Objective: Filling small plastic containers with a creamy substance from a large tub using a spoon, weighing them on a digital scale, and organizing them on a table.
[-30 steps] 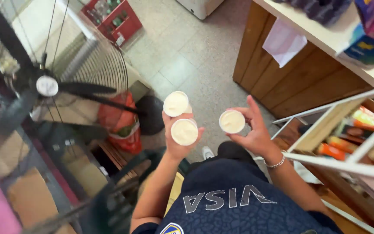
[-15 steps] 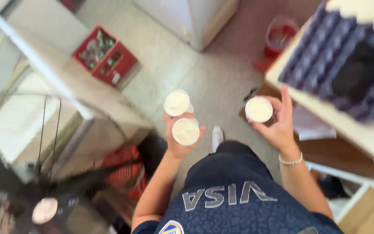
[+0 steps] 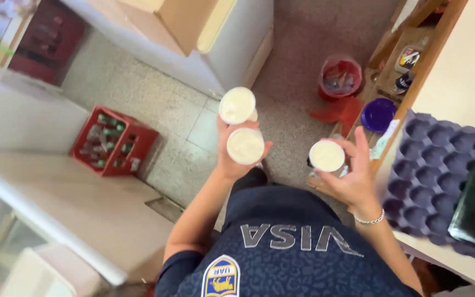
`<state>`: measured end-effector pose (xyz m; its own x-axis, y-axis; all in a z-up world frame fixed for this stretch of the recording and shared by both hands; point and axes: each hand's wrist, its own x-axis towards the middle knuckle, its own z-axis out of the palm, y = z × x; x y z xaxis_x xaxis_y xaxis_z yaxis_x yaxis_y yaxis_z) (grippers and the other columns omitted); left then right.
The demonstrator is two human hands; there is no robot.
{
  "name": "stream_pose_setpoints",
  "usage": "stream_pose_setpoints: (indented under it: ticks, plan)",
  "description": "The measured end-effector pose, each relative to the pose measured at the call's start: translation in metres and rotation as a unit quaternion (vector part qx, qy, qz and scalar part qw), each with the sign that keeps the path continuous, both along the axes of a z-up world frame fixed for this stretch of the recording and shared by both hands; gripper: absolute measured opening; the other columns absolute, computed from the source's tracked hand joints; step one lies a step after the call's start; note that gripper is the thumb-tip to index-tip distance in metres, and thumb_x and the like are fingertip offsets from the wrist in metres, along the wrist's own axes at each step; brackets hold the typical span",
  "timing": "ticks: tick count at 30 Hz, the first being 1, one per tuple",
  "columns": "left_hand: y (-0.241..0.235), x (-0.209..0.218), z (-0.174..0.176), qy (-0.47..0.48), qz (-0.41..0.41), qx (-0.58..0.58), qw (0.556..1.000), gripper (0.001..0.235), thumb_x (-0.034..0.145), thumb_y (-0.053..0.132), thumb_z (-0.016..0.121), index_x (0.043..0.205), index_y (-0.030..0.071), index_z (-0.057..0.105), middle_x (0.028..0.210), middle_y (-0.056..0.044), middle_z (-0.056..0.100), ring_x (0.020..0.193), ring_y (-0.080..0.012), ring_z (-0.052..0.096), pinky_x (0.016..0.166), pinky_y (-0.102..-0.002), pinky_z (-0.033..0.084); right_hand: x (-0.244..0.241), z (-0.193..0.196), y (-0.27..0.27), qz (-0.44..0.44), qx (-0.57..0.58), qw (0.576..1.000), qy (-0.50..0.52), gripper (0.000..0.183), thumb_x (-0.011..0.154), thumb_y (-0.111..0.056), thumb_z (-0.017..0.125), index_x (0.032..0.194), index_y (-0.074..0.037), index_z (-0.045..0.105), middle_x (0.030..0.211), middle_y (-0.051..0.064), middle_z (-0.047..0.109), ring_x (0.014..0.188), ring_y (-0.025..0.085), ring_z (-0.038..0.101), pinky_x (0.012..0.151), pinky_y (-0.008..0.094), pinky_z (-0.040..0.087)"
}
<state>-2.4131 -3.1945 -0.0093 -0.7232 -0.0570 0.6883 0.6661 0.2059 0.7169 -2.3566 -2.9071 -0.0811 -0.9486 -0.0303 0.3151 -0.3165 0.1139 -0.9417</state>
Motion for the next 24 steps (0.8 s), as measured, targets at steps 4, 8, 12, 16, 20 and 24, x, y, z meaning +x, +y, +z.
stream_pose_setpoints:
  ticks: [4, 8, 12, 16, 20, 24]
  plan:
    - [-0.009, -0.113, 0.018, -0.011, -0.088, 0.030, 0.996, 0.044, 0.074, 0.011, 0.091, 0.111, 0.007, 0.068, 0.131, -0.015, 0.043, 0.115, -0.0235, 0.050, 0.110, -0.046, 0.040, -0.058, 0.003, -0.025, -0.141, 0.044, 0.987, -0.057, 0.072, 0.068, -0.022, 0.094, 0.131, -0.006, 0.064, 0.173, 0.013, 0.016, 0.148, 0.022, 0.041, 0.121, 0.036, 0.034]
    - [-0.006, -0.219, 0.024, -0.020, -0.111, -0.005, 0.994, 0.044, 0.073, 0.012, 0.093, 0.111, 0.010, 0.071, 0.134, -0.016, 0.044, 0.124, -0.0276, 0.049, 0.115, -0.046, 0.034, -0.131, 0.011, -0.038, -0.199, 0.043, 0.979, -0.035, 0.099, 0.066, -0.016, 0.093, 0.146, -0.004, 0.035, 0.148, 0.021, 0.040, 0.141, 0.030, 0.042, 0.120, 0.042, 0.031]
    - [0.012, -0.309, 0.012, -0.036, -0.135, 0.005, 0.990, 0.043, 0.074, 0.013, 0.093, 0.111, 0.011, 0.070, 0.136, -0.014, 0.044, 0.129, -0.0265, 0.048, 0.115, -0.044, 0.033, -0.202, 0.014, -0.031, -0.206, 0.000, 0.978, -0.017, 0.130, 0.070, 0.003, 0.090, 0.165, 0.004, 0.002, 0.122, 0.024, 0.065, 0.122, 0.030, 0.061, 0.109, 0.041, 0.046]
    - [0.045, -0.398, -0.010, -0.044, -0.139, 0.027, 0.989, 0.043, 0.074, 0.014, 0.093, 0.111, 0.013, 0.070, 0.143, -0.014, 0.043, 0.137, -0.0276, 0.045, 0.116, -0.046, 0.032, -0.275, -0.012, 0.009, -0.226, -0.056, 0.971, -0.059, 0.134, 0.070, 0.007, 0.088, 0.167, -0.004, -0.004, 0.130, 0.023, 0.060, 0.125, 0.028, 0.059, 0.107, 0.042, 0.048]
    - [0.081, -0.495, -0.033, -0.033, -0.133, 0.023, 0.990, 0.046, 0.074, 0.016, 0.095, 0.113, 0.014, 0.070, 0.153, -0.016, 0.036, 0.147, -0.0328, 0.037, 0.120, -0.048, 0.028, -0.371, -0.013, 0.058, -0.243, 0.032, 0.969, -0.020, 0.128, 0.073, 0.010, 0.086, 0.165, 0.004, -0.002, 0.127, 0.027, 0.060, 0.126, 0.033, 0.059, 0.110, 0.044, 0.046]
    - [0.113, -0.581, -0.033, -0.052, -0.111, 0.038, 0.992, 0.045, 0.071, 0.012, 0.094, 0.109, 0.011, 0.069, 0.155, -0.020, 0.032, 0.147, -0.0352, 0.034, 0.122, -0.051, 0.026, -0.468, -0.003, 0.105, -0.232, 0.048, 0.971, -0.018, 0.127, 0.073, 0.007, 0.087, 0.166, 0.005, 0.000, 0.129, 0.023, 0.060, 0.127, 0.029, 0.057, 0.114, 0.042, 0.043]
